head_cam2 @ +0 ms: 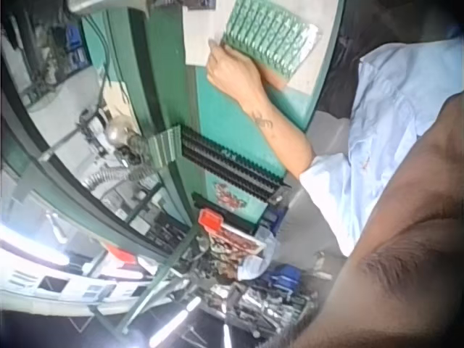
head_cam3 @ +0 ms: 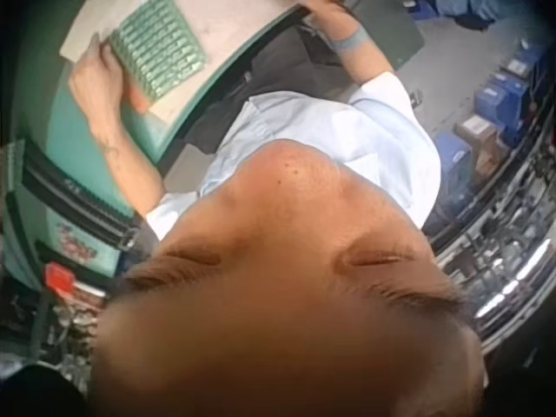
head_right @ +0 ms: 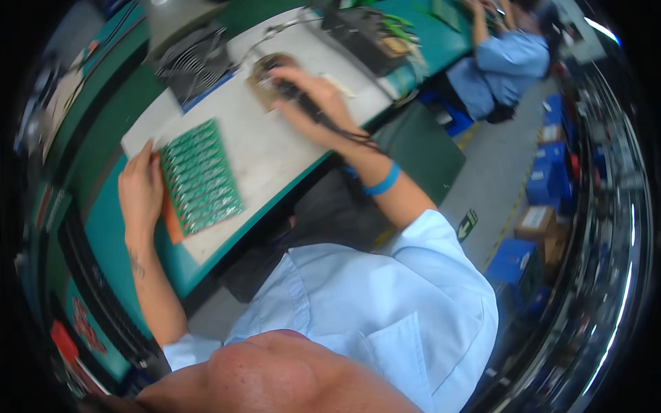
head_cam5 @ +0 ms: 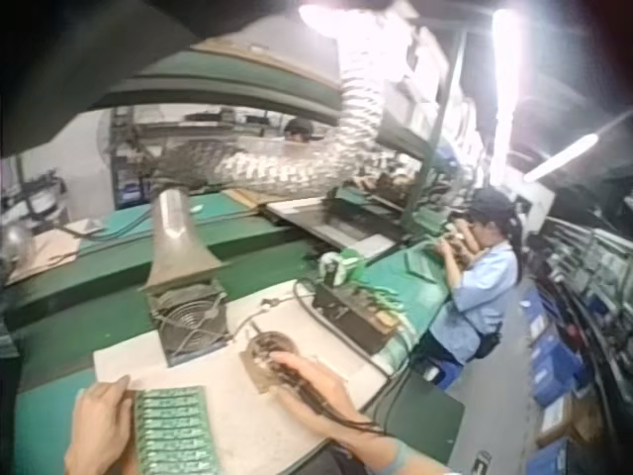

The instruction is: The person solders electronic components onto circuit board panels using a soldering iron, positions a new circuit board panel onto a fixture using a metal plate, solders the components across the board, and holds up the board panel with both hands.

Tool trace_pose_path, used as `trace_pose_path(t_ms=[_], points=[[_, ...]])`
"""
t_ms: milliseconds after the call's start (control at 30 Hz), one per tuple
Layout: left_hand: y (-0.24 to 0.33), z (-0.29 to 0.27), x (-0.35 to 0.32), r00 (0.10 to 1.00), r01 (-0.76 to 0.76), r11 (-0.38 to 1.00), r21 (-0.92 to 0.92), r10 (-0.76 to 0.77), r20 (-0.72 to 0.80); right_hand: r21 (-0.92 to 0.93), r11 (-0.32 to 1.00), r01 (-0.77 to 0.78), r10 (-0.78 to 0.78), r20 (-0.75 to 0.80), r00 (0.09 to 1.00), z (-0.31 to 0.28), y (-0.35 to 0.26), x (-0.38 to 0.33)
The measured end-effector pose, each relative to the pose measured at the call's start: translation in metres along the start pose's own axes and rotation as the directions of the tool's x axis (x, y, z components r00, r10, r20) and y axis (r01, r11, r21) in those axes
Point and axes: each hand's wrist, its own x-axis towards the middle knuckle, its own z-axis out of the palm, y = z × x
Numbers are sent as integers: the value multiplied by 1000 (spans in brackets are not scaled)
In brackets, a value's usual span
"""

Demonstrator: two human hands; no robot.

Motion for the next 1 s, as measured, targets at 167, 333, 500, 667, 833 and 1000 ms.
trace_pose_path(t_ms=[167,333,500,667,833,1000], points=[[1,-4,-2,1000,-6,1000,-3,6,-26,226,963,-144,181,-152,972,-1,-21,-24],[3,0,-3,999,-18,1000,1,18,-42,339,831,-441,483,-47,874,-3,-20,-42],[4,1,-1,1000,9,1000,-4,-9,-16,417,845,-334,423,-141,895,-1,-17,-49],[4,0,-1,1000,3,1000,0,-3,-27,346,892,-290,349,-121,929,-4,-28,-52],[-4,-1,-7,998,-30,999,-25,29,-48,401,915,-35,38,2,999,0,-58,-48],[-2,5,0,992,-69,995,-70,61,-111,508,826,-245,187,162,969,-9,-79,-56]])
